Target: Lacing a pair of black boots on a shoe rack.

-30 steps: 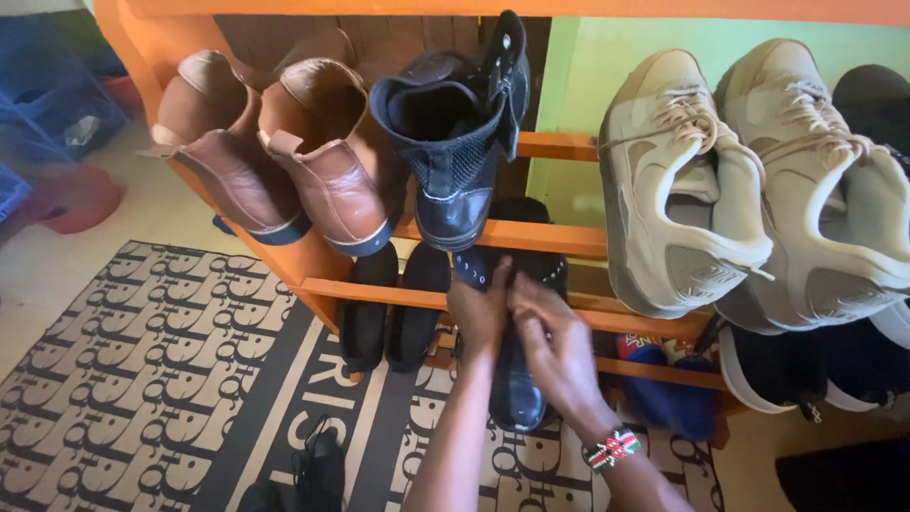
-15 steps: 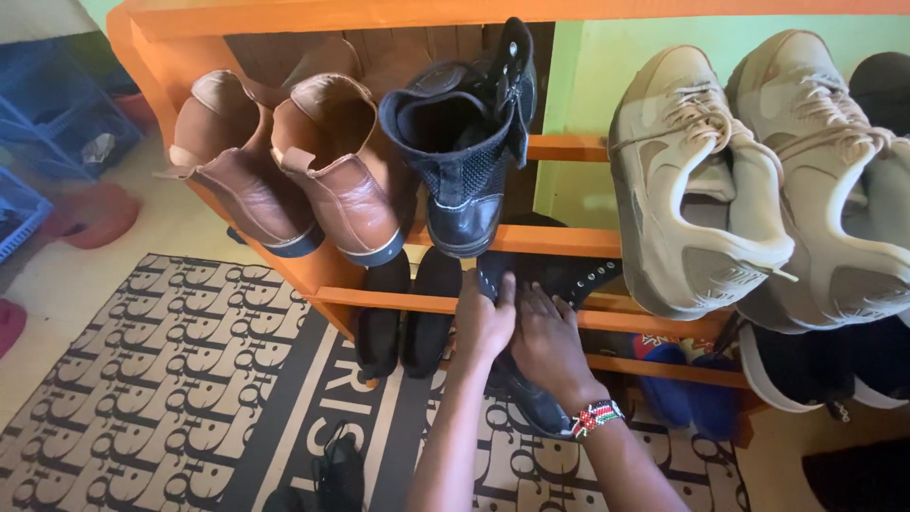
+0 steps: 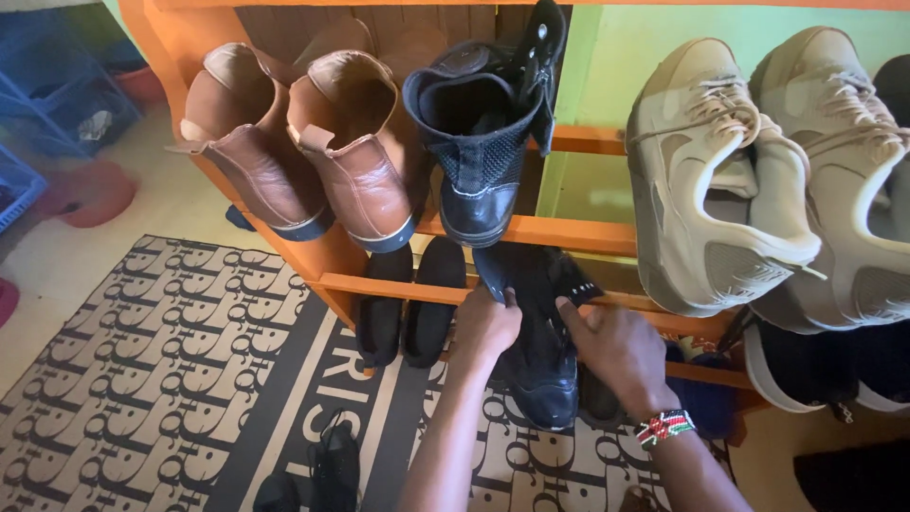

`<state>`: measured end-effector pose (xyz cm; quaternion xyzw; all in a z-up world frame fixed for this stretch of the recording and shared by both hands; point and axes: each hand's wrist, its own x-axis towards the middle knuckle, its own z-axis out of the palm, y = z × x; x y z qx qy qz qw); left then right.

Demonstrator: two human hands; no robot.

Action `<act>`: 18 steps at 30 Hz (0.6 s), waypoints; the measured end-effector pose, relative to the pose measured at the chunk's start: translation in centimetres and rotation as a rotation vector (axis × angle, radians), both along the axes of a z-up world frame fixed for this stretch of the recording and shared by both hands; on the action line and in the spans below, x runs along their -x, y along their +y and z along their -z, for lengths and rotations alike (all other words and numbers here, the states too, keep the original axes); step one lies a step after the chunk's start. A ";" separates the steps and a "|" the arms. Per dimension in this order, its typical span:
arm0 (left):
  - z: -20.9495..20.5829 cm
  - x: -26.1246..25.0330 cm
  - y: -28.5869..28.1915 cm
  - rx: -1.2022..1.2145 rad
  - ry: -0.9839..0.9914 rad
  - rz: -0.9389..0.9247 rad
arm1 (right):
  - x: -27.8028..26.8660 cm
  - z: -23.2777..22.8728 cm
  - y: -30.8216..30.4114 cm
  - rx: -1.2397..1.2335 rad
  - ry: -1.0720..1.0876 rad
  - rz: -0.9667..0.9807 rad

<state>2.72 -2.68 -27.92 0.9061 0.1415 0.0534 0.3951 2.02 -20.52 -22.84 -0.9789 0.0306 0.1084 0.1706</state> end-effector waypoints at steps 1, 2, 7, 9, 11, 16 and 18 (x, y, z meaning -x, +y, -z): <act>0.0 0.0 -0.2 0.001 -0.001 0.003 | -0.3 0.6 -0.4 0.001 -0.001 0.003; -0.1 -0.1 -0.5 -0.019 -0.084 -0.013 | -0.6 1.2 -0.7 -0.132 -0.212 -0.044; -1.5 -0.2 -1.7 -0.079 -0.272 -0.083 | 0.4 -0.8 0.9 -0.585 -0.170 -0.007; -1.2 -0.4 -2.2 -0.037 -0.568 -0.053 | 1.1 -0.9 1.3 -0.631 -0.639 -0.352; -2.0 -0.6 -2.4 0.004 -0.572 -0.020 | 1.0 -0.6 1.4 -0.667 -0.578 -0.282; -3.8 -0.1 -2.8 0.312 -0.503 0.070 | 0.3 0.7 0.9 -0.681 -0.722 -0.327; -3.6 -0.3 -2.4 0.210 -0.514 0.081 | 0.3 0.4 1.3 -0.669 -0.558 -0.346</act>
